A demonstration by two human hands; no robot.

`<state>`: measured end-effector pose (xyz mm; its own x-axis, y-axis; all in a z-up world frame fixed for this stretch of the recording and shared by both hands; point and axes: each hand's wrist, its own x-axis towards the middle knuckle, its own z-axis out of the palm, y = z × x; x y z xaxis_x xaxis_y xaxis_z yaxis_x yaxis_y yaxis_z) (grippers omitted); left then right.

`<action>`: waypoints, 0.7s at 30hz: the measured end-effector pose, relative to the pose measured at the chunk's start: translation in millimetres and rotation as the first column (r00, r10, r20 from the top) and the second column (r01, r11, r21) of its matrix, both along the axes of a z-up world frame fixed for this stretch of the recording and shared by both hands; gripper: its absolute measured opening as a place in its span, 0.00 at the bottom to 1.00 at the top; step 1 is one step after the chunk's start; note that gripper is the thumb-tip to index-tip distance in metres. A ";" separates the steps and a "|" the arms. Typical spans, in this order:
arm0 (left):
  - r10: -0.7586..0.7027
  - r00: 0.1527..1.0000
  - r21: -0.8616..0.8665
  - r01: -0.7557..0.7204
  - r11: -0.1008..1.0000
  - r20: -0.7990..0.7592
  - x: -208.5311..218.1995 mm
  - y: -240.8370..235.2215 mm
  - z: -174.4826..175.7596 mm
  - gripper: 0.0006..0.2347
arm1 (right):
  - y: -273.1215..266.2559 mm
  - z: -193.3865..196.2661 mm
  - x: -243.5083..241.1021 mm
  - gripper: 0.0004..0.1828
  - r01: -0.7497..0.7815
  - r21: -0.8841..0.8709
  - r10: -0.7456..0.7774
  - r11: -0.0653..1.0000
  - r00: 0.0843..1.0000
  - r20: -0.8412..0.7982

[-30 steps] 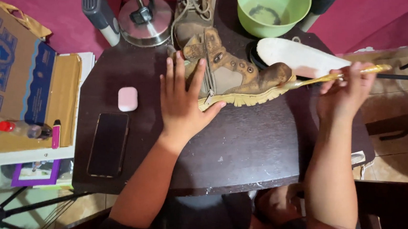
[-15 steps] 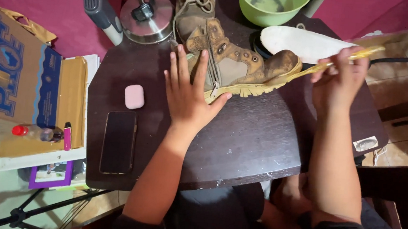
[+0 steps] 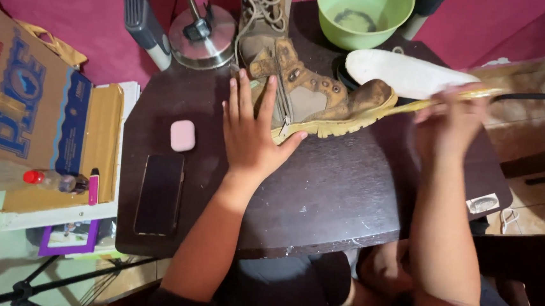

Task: The person cleans a brown hiking boot using a yellow toothbrush. They scrub the upper fabric, the sole, and the side of the boot while holding it on a table. A second boot, a bowl of water, and a phone are also visible on the table.

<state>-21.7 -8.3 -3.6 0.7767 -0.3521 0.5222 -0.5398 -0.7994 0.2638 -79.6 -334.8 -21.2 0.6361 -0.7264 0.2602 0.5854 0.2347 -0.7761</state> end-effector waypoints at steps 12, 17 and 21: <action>0.030 0.999 0.060 -0.031 0.998 0.014 -0.1 -2.7 7.8 0.48 | 3.2 -0.6 0.4 0.14 -0.158 -0.046 0.160 0.986 0.986 0.046; 0.033 0.999 0.098 -0.033 0.995 -0.001 0.6 -1.4 5.1 0.49 | -4.1 0.9 -3.8 0.12 0.150 0.043 -0.150 0.988 0.989 -0.005; 0.002 0.998 0.062 -0.006 0.998 0.061 3.1 -1.1 3.4 0.46 | 8.9 3.2 -4.0 0.13 -0.233 -0.112 0.232 0.966 0.972 -0.026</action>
